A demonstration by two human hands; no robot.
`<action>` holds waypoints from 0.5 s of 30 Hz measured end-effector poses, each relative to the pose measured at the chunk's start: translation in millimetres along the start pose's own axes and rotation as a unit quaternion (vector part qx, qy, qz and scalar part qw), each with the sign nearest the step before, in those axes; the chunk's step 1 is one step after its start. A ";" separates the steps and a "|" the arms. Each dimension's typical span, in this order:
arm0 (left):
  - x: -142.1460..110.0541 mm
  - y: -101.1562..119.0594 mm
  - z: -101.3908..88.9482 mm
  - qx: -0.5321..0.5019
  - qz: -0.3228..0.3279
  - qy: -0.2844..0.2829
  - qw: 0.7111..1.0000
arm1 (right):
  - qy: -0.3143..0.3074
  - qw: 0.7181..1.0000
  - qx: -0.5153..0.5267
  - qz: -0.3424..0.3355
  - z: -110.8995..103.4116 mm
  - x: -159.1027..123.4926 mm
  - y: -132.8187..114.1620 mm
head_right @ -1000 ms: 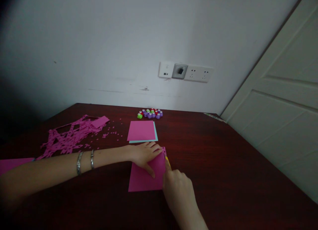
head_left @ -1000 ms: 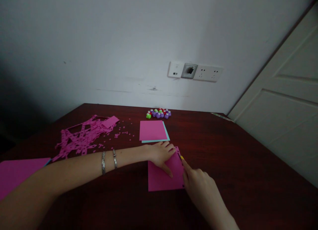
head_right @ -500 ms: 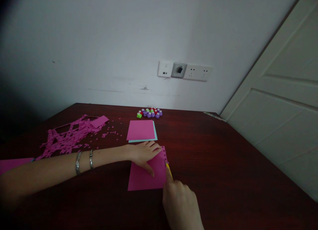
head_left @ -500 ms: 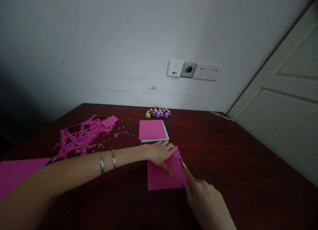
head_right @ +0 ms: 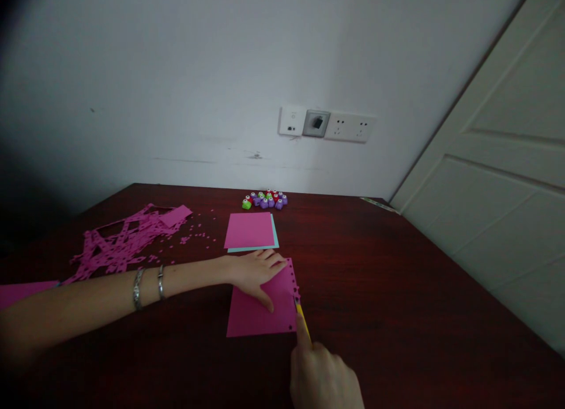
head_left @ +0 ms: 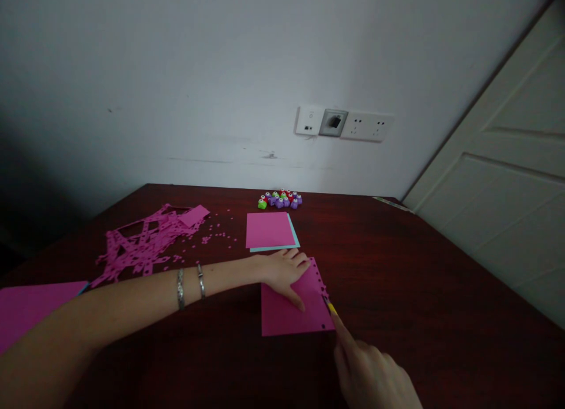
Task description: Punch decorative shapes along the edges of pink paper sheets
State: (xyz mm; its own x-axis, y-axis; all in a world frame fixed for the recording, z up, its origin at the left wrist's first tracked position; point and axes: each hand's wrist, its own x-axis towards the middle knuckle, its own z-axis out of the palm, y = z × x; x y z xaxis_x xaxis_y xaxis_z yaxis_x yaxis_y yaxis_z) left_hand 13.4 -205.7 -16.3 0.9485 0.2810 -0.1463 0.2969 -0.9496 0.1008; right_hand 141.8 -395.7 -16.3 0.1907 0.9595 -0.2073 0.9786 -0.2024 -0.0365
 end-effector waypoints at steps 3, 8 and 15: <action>0.1 0.3 -0.2 0.005 -0.002 -0.001 1.000 | -0.022 1.000 0.014 0.001 1.1 -3.4 1.1; 0.8 -0.5 1.5 0.010 -0.002 -0.002 1.000 | -0.020 0.999 0.027 -0.004 8.9 -6.1 8.5; -0.1 0.5 0.6 0.010 -0.003 0.000 1.000 | 0.028 0.997 0.068 -0.029 36.2 -11.7 25.4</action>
State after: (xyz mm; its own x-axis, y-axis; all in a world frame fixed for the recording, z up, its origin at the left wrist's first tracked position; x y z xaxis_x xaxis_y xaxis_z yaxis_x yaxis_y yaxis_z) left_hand 13.4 -206.3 -16.8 0.9470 0.2860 -0.1460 0.2994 -0.9508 0.0794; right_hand 161.7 -419.2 -50.2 0.1415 0.9791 -0.1462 0.9696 -0.1668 -0.1790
